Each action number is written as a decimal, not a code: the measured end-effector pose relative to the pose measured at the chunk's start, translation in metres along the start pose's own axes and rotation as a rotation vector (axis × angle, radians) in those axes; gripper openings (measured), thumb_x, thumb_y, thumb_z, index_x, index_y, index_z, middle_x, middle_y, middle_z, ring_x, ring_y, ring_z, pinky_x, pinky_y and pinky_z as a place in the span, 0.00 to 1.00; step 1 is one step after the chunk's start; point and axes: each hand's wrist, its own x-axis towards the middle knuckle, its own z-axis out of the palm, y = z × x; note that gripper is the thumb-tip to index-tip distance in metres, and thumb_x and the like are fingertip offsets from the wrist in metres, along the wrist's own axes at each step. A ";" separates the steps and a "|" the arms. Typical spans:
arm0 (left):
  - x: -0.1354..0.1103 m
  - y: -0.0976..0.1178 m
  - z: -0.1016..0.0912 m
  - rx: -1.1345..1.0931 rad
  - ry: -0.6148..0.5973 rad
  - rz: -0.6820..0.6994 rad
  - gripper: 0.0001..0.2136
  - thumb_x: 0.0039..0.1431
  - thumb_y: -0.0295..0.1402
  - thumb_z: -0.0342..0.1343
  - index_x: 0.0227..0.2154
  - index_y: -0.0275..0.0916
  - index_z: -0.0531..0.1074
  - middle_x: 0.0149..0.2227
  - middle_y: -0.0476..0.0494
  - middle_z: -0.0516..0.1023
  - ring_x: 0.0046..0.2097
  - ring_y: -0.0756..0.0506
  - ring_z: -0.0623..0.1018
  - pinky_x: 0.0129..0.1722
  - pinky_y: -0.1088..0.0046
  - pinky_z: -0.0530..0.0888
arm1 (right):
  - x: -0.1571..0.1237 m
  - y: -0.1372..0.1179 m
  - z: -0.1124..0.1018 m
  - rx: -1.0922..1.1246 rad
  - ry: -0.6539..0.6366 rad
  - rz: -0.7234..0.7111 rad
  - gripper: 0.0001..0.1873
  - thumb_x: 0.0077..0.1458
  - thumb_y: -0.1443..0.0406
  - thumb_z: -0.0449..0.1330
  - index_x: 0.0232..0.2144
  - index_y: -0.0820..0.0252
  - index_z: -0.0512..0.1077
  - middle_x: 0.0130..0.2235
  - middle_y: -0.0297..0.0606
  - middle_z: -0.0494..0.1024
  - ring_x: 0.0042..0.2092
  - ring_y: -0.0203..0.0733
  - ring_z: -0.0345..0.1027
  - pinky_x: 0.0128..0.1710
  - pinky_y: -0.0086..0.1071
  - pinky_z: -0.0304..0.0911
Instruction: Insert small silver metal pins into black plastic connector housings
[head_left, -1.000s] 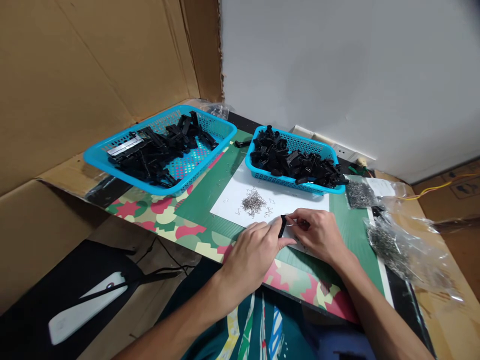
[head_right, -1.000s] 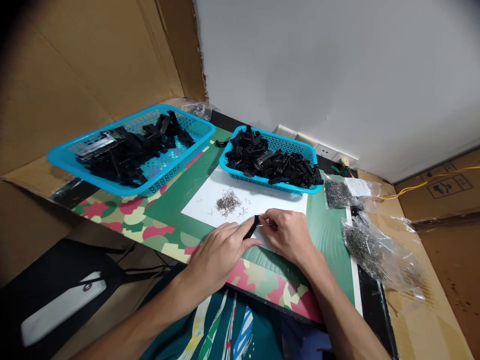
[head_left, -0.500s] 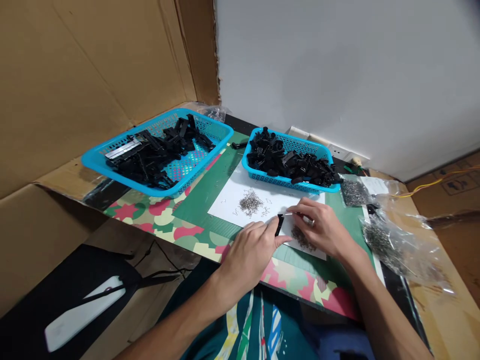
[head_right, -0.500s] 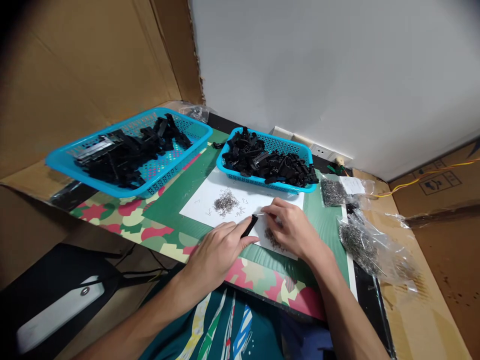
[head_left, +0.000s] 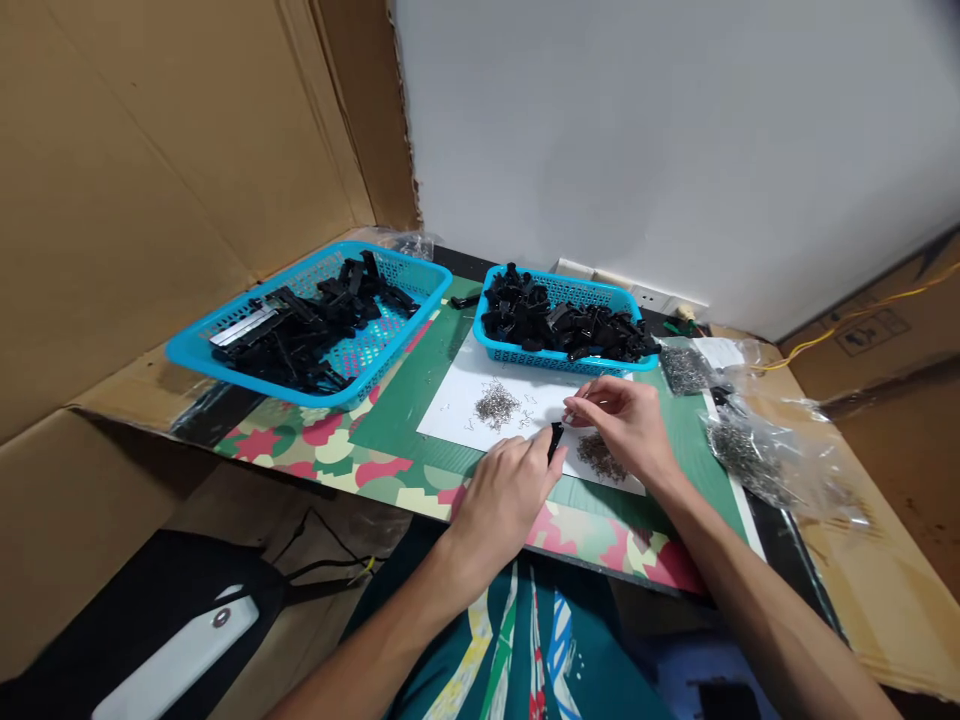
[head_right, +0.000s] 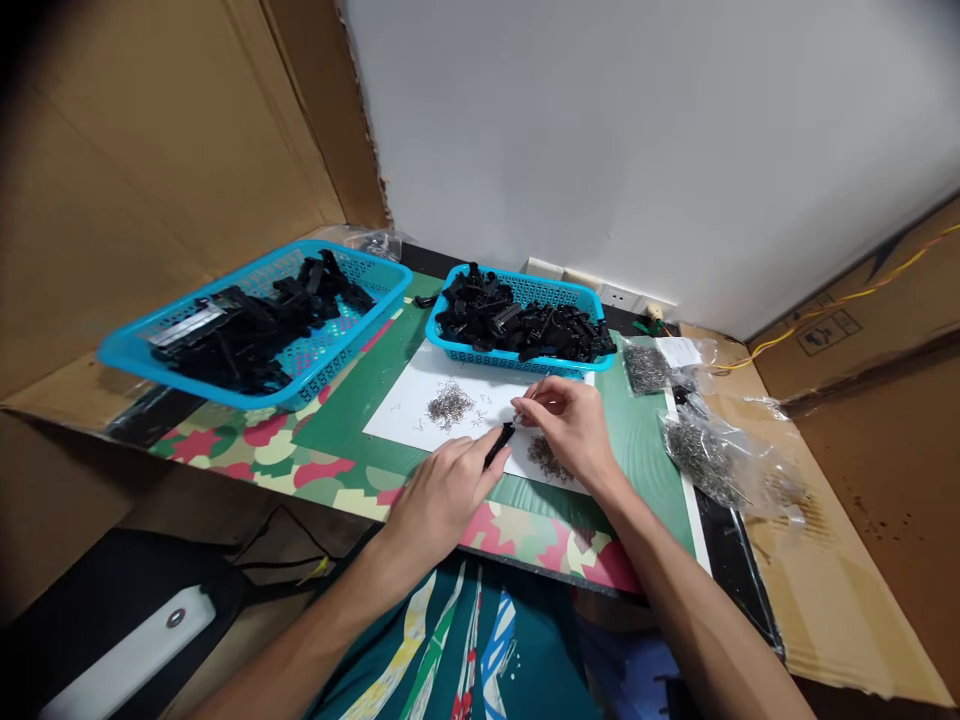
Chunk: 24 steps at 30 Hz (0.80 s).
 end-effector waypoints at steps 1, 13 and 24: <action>0.000 0.000 -0.001 0.000 -0.004 0.001 0.15 0.76 0.37 0.50 0.55 0.36 0.75 0.39 0.36 0.83 0.44 0.37 0.84 0.43 0.61 0.79 | 0.001 0.001 0.001 -0.002 -0.017 0.005 0.20 0.55 0.50 0.72 0.28 0.61 0.77 0.32 0.41 0.82 0.31 0.44 0.80 0.32 0.34 0.76; 0.001 0.004 -0.010 -0.013 -0.065 -0.073 0.16 0.77 0.39 0.49 0.55 0.37 0.76 0.40 0.37 0.84 0.44 0.37 0.85 0.42 0.64 0.79 | -0.002 0.009 0.009 -0.230 0.018 -0.106 0.15 0.59 0.55 0.69 0.27 0.59 0.75 0.26 0.40 0.82 0.26 0.42 0.76 0.27 0.31 0.67; 0.000 0.001 -0.003 0.041 -0.020 0.017 0.16 0.76 0.35 0.50 0.59 0.33 0.74 0.43 0.33 0.84 0.46 0.36 0.85 0.46 0.59 0.79 | 0.005 0.005 0.006 -0.183 -0.067 -0.030 0.18 0.58 0.53 0.69 0.27 0.60 0.75 0.24 0.39 0.81 0.26 0.43 0.76 0.27 0.31 0.67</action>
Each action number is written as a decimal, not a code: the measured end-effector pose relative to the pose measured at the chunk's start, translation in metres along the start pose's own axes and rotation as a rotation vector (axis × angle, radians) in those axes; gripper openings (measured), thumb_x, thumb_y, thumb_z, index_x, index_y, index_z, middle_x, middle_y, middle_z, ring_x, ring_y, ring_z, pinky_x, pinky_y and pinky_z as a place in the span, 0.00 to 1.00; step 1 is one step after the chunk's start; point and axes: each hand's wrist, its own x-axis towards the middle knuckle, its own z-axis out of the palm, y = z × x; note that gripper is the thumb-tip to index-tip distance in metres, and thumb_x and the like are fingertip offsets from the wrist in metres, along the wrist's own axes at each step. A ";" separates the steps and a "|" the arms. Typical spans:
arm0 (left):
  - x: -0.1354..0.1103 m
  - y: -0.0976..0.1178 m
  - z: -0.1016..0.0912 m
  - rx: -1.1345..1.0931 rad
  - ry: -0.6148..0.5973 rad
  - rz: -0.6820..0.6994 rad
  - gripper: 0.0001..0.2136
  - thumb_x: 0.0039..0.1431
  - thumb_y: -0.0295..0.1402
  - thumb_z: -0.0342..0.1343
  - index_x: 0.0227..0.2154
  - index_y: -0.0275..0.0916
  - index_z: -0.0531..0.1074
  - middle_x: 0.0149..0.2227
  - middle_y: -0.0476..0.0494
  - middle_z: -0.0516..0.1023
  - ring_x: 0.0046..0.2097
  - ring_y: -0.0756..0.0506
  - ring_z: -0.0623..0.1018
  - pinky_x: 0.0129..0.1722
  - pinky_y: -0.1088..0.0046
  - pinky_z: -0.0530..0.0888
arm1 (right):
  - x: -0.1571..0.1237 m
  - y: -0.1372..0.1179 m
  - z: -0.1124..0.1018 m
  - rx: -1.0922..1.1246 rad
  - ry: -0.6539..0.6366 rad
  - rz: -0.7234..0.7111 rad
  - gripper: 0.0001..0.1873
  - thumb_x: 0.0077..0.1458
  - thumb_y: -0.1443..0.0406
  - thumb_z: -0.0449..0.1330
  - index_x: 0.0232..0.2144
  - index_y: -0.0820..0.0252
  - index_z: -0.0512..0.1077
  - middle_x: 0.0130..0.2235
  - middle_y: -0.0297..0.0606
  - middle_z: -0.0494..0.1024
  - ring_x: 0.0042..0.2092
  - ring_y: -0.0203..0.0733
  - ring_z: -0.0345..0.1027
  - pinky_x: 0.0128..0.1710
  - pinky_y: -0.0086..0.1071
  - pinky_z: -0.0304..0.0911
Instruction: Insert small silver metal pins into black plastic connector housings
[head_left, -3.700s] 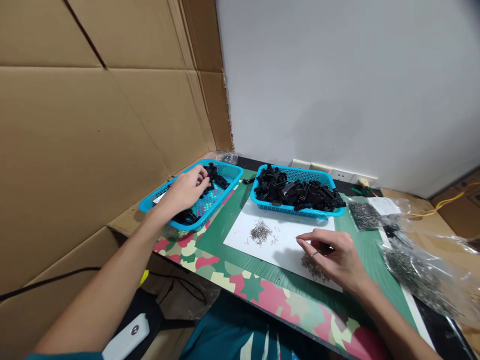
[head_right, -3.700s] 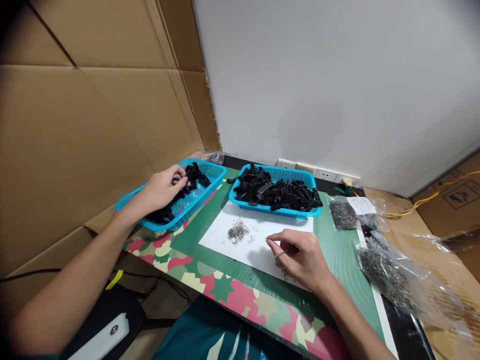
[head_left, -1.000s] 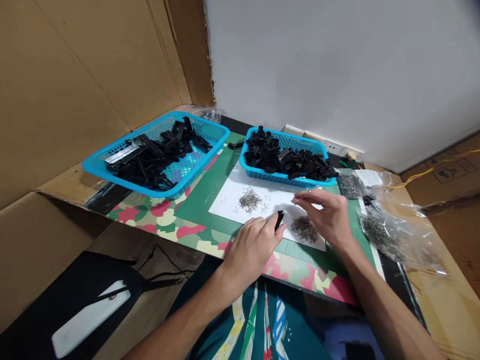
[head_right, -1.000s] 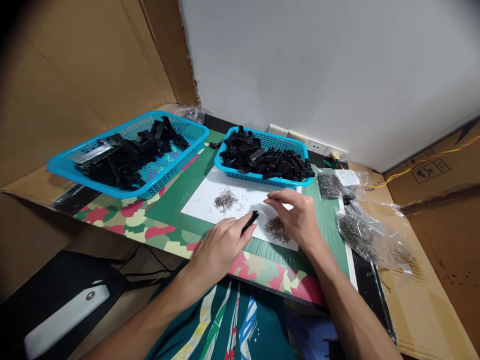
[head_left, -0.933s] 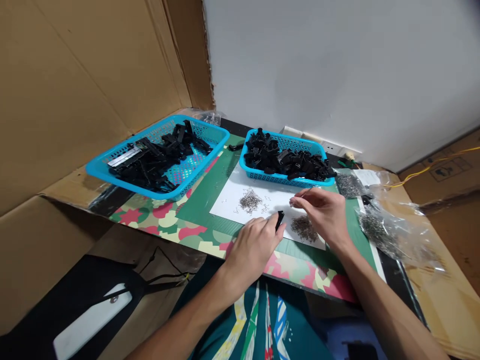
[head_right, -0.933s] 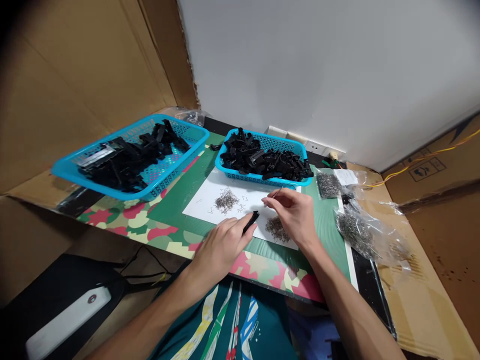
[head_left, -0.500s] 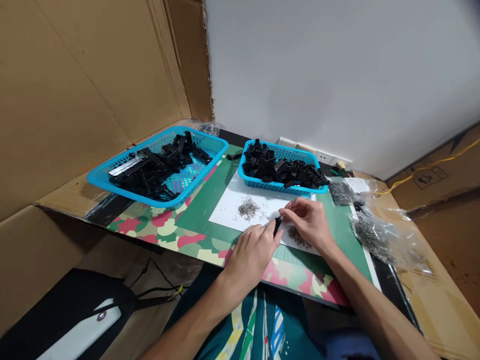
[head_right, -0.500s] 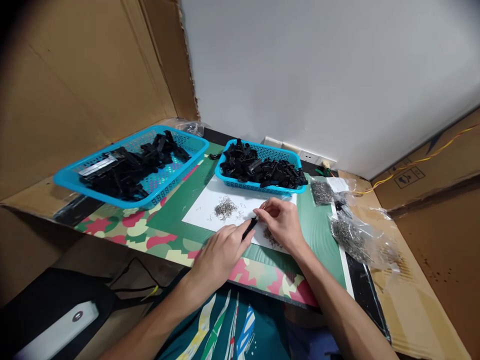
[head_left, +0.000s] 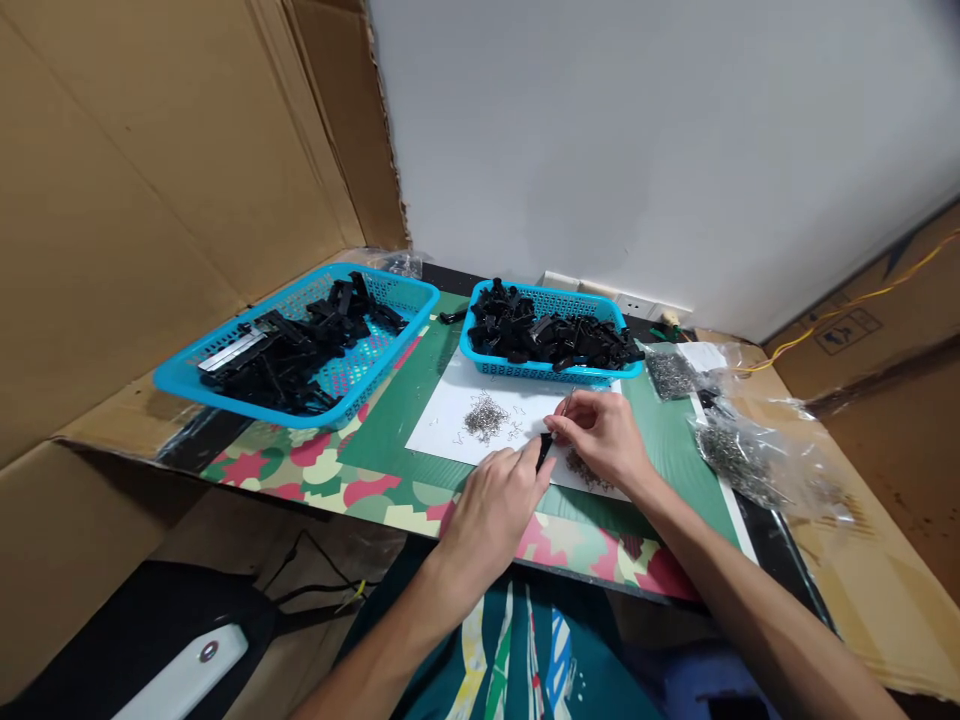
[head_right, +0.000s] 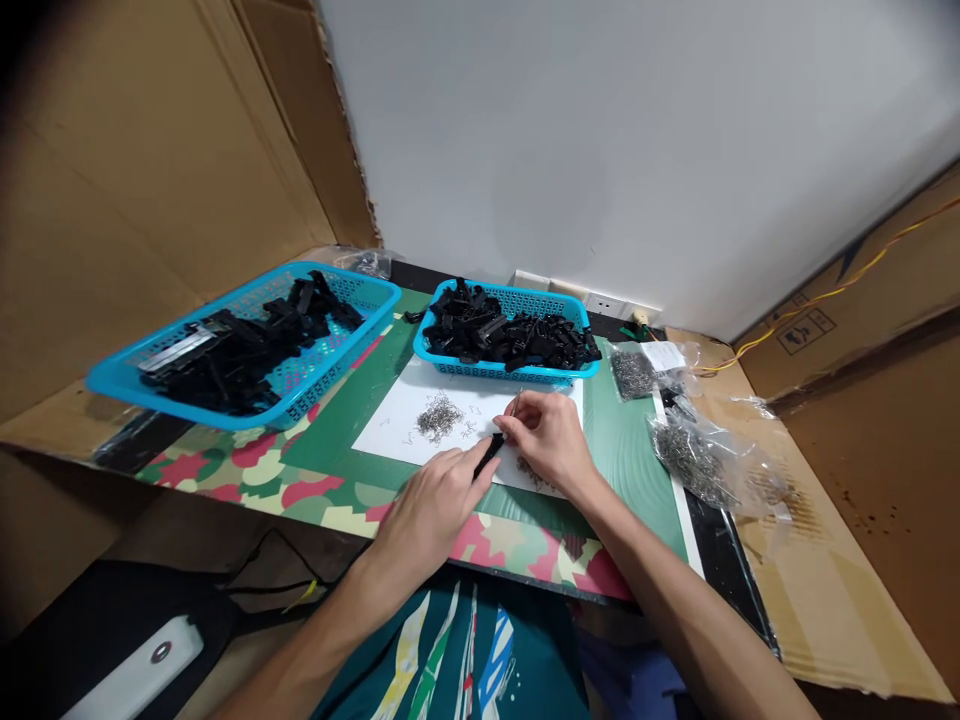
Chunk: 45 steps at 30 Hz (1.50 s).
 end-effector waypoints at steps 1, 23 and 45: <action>0.000 0.000 0.001 -0.005 0.005 0.001 0.16 0.77 0.35 0.50 0.58 0.33 0.74 0.43 0.33 0.84 0.46 0.36 0.85 0.46 0.59 0.79 | -0.001 0.001 0.001 0.000 0.003 -0.004 0.18 0.58 0.53 0.69 0.26 0.60 0.75 0.24 0.39 0.81 0.26 0.43 0.76 0.27 0.31 0.66; -0.003 -0.030 0.002 -1.045 0.376 -0.181 0.11 0.75 0.45 0.52 0.46 0.43 0.68 0.28 0.54 0.61 0.28 0.49 0.61 0.28 0.72 0.57 | 0.036 -0.004 0.022 -0.320 -0.200 -0.057 0.07 0.64 0.65 0.63 0.41 0.61 0.80 0.31 0.34 0.79 0.31 0.38 0.65 0.33 0.30 0.55; -0.005 -0.033 -0.010 -1.328 0.040 -0.035 0.11 0.74 0.42 0.54 0.41 0.40 0.72 0.34 0.50 0.66 0.36 0.49 0.65 0.36 0.74 0.63 | 0.010 -0.020 -0.002 0.347 -0.402 -0.021 0.17 0.51 0.52 0.75 0.28 0.60 0.85 0.21 0.29 0.63 0.25 0.32 0.44 0.26 0.32 0.44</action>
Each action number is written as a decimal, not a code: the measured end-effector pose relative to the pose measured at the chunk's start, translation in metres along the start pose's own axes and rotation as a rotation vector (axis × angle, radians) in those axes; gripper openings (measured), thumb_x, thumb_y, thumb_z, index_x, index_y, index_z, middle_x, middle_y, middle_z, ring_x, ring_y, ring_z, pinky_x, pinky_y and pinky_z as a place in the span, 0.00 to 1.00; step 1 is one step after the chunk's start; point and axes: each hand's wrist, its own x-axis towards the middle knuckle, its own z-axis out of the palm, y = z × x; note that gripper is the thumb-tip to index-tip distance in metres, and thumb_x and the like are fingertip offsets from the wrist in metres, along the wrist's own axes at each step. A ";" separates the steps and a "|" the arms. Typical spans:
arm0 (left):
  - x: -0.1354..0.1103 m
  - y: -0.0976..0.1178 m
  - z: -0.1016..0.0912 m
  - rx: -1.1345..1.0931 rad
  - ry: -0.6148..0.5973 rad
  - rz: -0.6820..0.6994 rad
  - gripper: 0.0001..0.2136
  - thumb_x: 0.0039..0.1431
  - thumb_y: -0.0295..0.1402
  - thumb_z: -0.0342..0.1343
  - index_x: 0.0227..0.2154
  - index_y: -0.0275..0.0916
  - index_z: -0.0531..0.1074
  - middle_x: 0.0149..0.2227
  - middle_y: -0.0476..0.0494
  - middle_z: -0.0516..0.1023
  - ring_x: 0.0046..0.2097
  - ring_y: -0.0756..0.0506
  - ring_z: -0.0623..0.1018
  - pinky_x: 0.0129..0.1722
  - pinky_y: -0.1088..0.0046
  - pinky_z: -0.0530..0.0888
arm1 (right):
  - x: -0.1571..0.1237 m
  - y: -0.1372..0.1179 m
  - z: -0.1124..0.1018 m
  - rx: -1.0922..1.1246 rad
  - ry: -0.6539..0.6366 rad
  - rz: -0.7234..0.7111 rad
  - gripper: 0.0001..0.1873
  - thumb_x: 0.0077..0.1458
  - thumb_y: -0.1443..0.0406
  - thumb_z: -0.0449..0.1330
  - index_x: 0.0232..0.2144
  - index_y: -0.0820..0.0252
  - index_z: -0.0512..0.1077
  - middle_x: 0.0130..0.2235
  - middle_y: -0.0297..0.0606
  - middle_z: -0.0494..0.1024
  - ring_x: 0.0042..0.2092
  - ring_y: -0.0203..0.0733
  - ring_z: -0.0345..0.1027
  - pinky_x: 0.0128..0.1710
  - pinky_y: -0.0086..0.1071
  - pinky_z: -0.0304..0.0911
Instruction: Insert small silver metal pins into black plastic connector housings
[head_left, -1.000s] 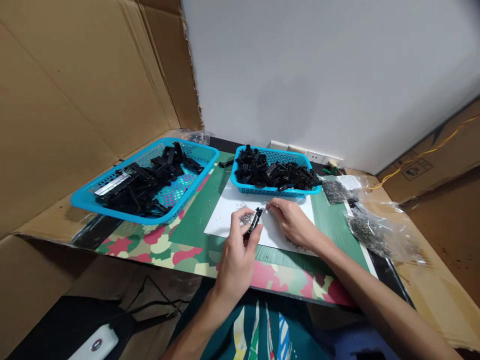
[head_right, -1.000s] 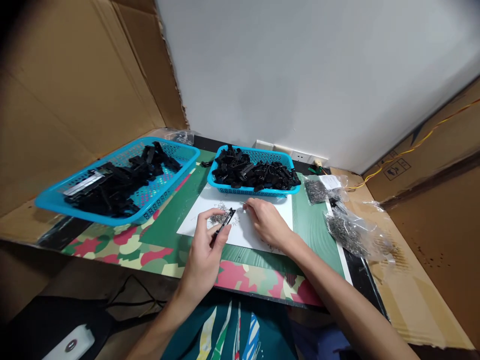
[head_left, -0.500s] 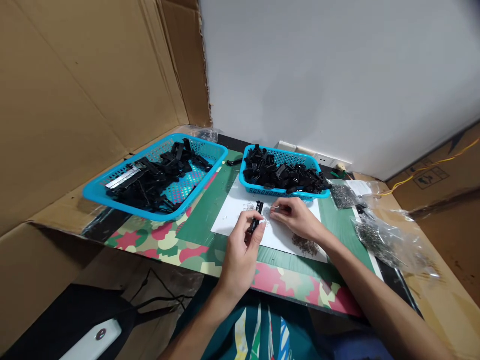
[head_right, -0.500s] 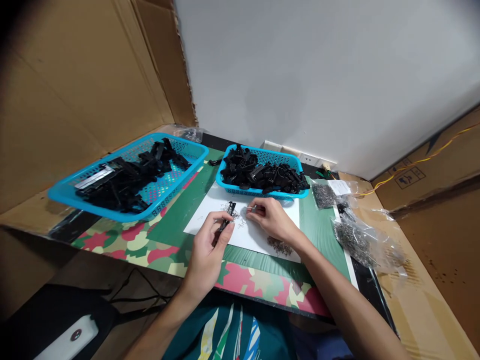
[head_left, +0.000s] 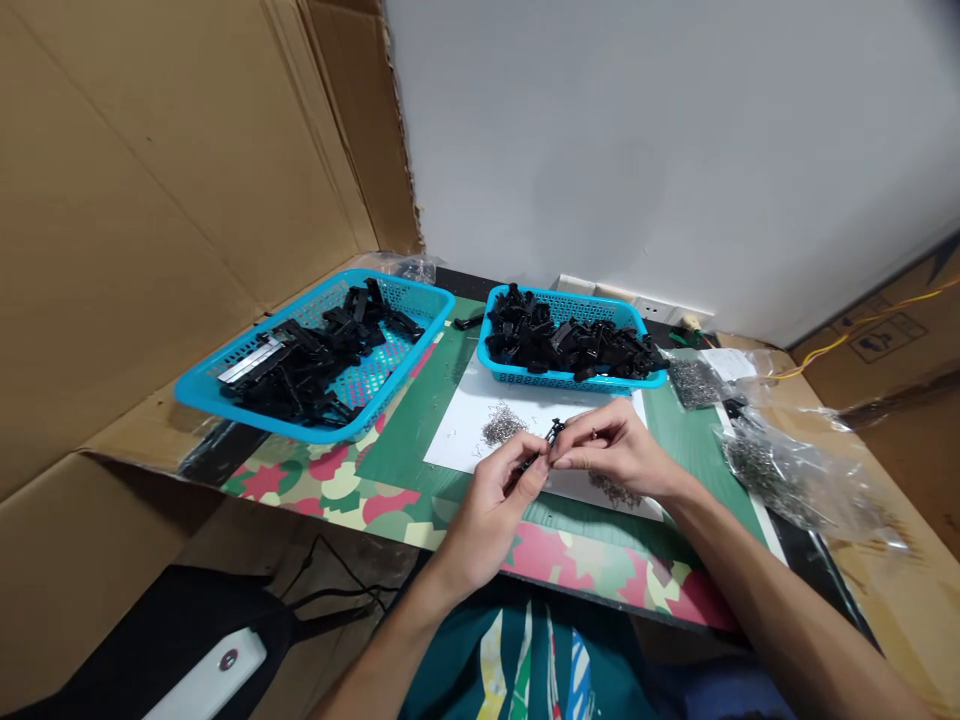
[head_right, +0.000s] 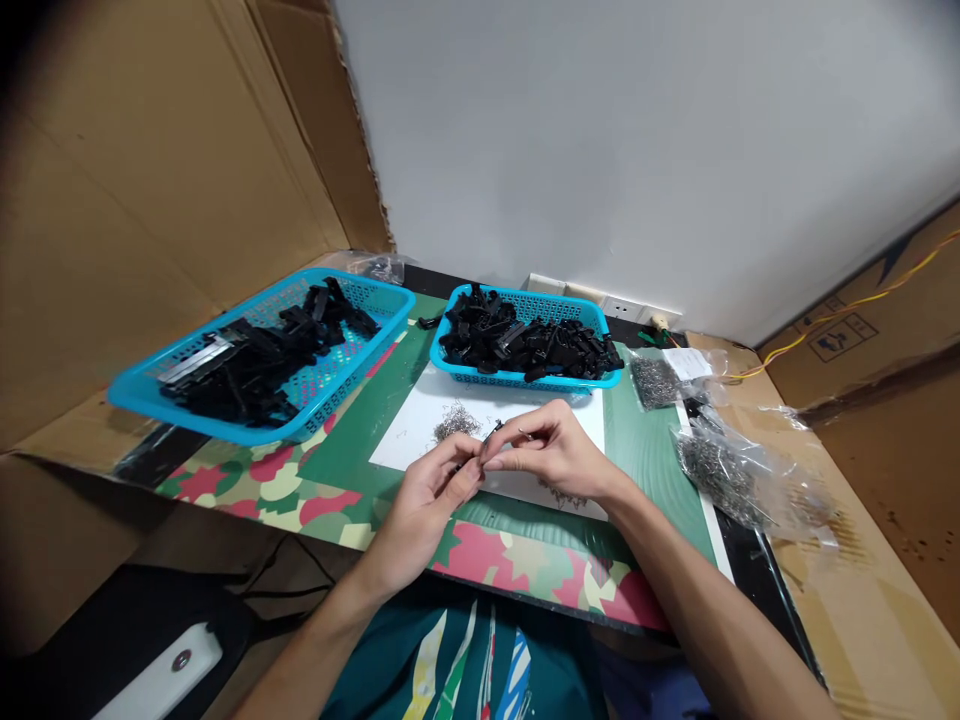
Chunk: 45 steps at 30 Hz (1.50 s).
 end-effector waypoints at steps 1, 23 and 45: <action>0.000 0.000 0.000 -0.003 0.000 -0.004 0.11 0.74 0.42 0.54 0.40 0.40 0.71 0.34 0.51 0.66 0.35 0.50 0.65 0.36 0.74 0.63 | 0.000 0.000 0.000 -0.005 0.003 -0.001 0.17 0.51 0.52 0.75 0.29 0.60 0.85 0.20 0.27 0.60 0.25 0.32 0.42 0.26 0.32 0.42; -0.002 -0.003 0.000 0.206 0.204 0.000 0.19 0.78 0.47 0.42 0.50 0.41 0.72 0.31 0.50 0.64 0.35 0.47 0.67 0.37 0.72 0.67 | -0.010 -0.011 0.012 -0.218 0.233 -0.093 0.11 0.58 0.59 0.68 0.32 0.62 0.83 0.21 0.25 0.54 0.22 0.30 0.43 0.20 0.28 0.41; -0.009 -0.010 0.004 0.126 0.205 0.114 0.33 0.68 0.50 0.61 0.70 0.46 0.61 0.48 0.39 0.80 0.44 0.42 0.78 0.47 0.66 0.78 | -0.023 -0.017 0.019 -0.531 0.178 -0.522 0.06 0.62 0.67 0.66 0.32 0.58 0.82 0.21 0.32 0.76 0.20 0.30 0.58 0.21 0.27 0.54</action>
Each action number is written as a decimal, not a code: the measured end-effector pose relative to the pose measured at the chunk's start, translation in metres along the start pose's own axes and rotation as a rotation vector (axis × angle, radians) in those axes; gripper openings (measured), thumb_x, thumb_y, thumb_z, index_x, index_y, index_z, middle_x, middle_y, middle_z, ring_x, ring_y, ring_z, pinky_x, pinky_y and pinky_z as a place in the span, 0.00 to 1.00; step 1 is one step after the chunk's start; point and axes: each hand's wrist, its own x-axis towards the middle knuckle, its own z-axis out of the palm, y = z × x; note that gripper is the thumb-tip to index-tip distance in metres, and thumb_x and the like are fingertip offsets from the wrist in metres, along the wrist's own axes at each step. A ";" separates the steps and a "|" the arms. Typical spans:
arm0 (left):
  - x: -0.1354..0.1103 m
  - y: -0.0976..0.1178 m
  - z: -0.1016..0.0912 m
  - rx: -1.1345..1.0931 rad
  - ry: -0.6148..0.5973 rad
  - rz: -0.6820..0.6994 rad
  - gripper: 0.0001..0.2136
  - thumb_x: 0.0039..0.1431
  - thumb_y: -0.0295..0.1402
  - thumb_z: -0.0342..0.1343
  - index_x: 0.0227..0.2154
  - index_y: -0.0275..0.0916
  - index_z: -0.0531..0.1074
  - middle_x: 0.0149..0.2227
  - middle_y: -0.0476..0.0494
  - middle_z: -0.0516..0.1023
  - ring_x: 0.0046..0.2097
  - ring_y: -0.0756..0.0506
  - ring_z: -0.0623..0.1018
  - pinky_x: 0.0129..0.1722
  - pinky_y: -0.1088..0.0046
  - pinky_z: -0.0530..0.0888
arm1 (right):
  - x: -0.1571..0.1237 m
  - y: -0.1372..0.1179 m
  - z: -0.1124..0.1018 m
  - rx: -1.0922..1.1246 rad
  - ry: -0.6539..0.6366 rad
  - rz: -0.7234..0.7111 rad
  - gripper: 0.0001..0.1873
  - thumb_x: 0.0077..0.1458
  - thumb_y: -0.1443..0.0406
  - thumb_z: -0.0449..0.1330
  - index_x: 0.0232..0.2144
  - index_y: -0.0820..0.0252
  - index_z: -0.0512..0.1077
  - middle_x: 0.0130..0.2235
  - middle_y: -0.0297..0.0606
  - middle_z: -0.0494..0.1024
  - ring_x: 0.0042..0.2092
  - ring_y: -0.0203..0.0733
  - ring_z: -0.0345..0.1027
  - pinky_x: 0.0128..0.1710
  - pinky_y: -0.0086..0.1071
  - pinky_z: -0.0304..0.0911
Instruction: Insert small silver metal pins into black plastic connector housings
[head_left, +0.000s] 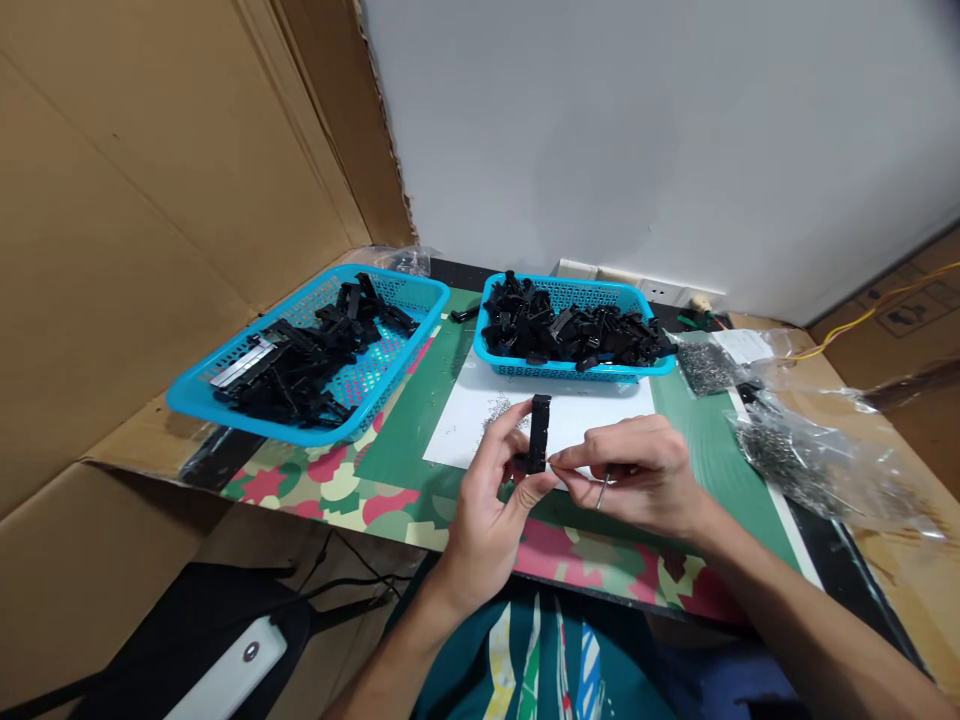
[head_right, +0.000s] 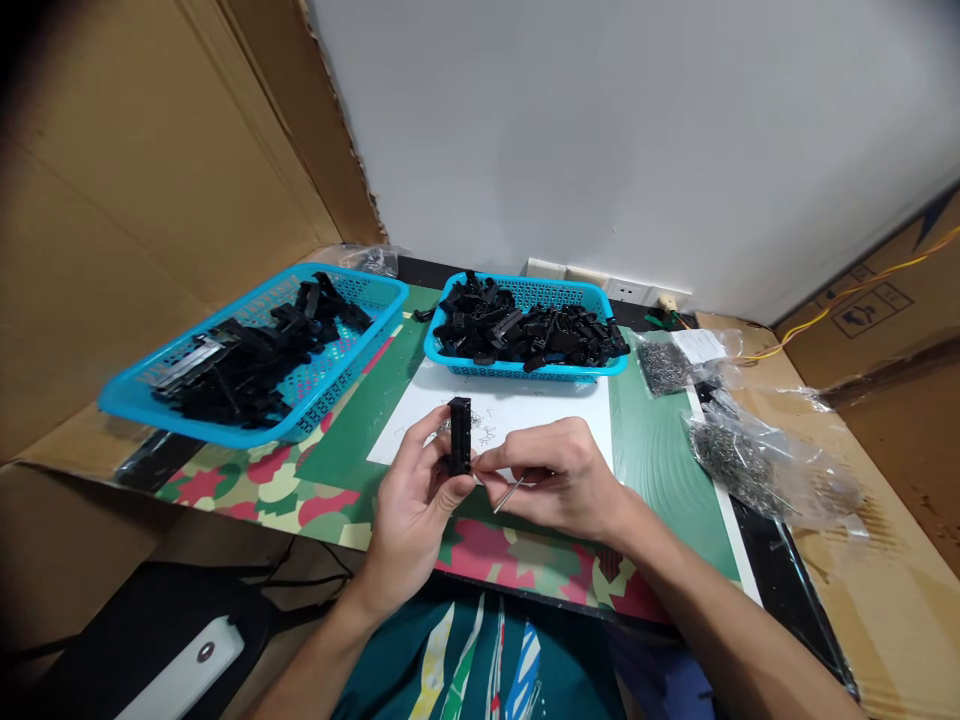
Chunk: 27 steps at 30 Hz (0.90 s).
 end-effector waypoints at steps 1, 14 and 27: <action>0.000 0.000 0.000 0.005 0.005 0.002 0.33 0.68 0.50 0.61 0.70 0.45 0.61 0.48 0.39 0.80 0.44 0.42 0.79 0.47 0.65 0.78 | 0.000 0.000 0.000 0.001 -0.002 -0.001 0.06 0.62 0.67 0.66 0.32 0.58 0.82 0.21 0.32 0.76 0.20 0.30 0.59 0.21 0.27 0.54; -0.001 -0.007 -0.005 0.137 -0.036 0.133 0.27 0.71 0.40 0.60 0.71 0.49 0.65 0.73 0.43 0.64 0.72 0.36 0.66 0.72 0.59 0.66 | 0.001 0.001 0.005 0.058 0.021 -0.093 0.08 0.62 0.69 0.64 0.30 0.61 0.80 0.19 0.30 0.73 0.20 0.29 0.57 0.22 0.25 0.55; 0.001 0.005 -0.005 0.149 -0.119 0.142 0.26 0.74 0.42 0.54 0.72 0.51 0.62 0.73 0.44 0.64 0.73 0.37 0.65 0.71 0.64 0.68 | 0.003 0.000 0.008 0.111 0.005 0.000 0.12 0.59 0.69 0.65 0.23 0.62 0.76 0.16 0.25 0.66 0.19 0.26 0.49 0.18 0.22 0.48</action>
